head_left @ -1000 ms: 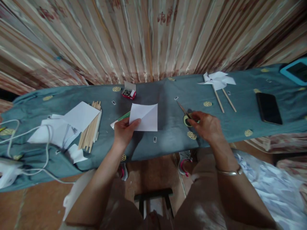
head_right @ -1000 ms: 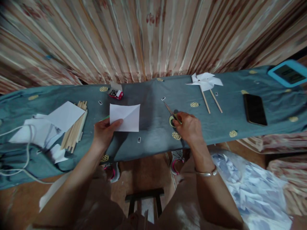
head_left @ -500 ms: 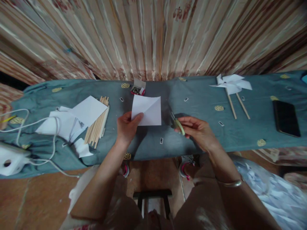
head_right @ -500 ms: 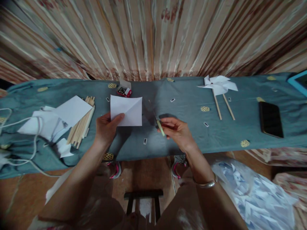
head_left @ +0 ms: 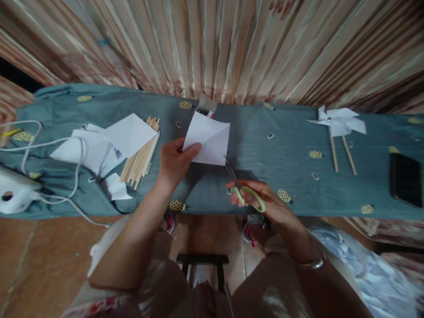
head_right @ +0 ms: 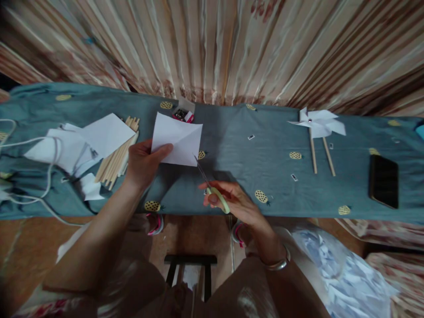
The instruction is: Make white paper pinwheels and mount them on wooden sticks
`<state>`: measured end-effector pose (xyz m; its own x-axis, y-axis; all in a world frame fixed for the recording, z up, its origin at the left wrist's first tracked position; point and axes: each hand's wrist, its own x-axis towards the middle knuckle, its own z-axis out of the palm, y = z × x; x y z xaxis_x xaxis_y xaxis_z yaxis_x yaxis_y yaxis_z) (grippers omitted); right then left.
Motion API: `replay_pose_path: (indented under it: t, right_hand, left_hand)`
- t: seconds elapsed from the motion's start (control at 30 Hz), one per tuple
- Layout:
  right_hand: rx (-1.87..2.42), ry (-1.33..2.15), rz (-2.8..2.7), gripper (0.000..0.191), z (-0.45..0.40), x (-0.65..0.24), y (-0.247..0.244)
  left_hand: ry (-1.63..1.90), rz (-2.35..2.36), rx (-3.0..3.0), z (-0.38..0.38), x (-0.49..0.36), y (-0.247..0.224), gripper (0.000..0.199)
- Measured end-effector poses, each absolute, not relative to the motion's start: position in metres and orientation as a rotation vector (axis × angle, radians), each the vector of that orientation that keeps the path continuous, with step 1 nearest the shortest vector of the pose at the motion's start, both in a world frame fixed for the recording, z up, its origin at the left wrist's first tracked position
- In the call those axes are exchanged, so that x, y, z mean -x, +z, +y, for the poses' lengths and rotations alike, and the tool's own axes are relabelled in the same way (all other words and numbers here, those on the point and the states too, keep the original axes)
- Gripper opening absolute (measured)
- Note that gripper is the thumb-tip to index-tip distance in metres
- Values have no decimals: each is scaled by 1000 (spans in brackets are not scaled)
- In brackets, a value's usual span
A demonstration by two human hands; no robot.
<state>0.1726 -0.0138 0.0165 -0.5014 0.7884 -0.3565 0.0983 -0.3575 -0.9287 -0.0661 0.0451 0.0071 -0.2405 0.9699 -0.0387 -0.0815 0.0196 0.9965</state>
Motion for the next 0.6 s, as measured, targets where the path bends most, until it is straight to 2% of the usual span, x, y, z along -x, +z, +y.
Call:
replay_pose_path:
  t: [0.6]
  right_hand:
    - [1224, 1901, -1395, 45, -12, -169, 18]
  left_hand:
    - [1317, 1392, -970, 41, 56, 7, 8]
